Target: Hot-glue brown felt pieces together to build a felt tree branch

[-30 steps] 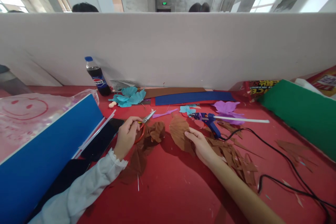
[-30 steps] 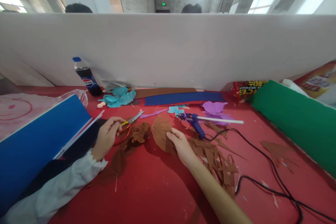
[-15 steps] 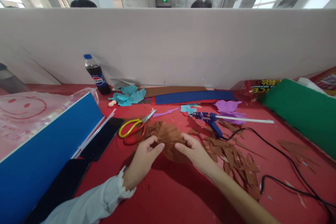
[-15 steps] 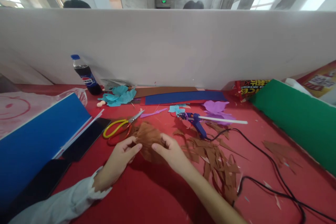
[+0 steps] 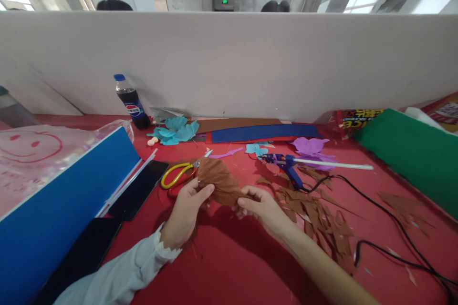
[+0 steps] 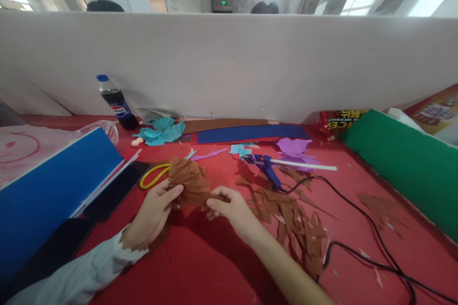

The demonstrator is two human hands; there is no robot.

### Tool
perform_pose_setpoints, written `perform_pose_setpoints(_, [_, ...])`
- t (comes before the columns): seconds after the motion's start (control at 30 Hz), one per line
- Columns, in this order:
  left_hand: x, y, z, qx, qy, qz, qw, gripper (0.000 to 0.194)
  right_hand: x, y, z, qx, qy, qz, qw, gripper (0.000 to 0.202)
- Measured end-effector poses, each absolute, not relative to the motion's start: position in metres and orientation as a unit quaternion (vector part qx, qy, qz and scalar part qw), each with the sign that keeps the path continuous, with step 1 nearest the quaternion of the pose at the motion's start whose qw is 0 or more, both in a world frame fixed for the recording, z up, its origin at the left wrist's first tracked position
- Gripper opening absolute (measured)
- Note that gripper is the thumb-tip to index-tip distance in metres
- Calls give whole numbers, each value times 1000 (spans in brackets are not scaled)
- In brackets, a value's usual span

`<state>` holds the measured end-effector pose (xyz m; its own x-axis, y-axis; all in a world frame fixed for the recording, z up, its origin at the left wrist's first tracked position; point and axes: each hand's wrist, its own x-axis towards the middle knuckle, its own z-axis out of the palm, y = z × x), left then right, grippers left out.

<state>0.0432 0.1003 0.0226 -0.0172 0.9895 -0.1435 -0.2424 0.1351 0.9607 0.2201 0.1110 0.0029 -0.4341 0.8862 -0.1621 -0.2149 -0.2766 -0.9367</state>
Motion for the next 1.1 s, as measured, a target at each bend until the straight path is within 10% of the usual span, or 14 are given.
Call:
perform_pose_setpoints(0.67, [53, 94, 24, 409, 496, 508, 573, 25, 217, 101, 27, -454, -688, 372, 426, 24])
perform_pose_setpoints(1.1, [53, 93, 17, 455, 453, 501, 581, 29, 212, 97, 27, -449, -681, 404, 415, 20])
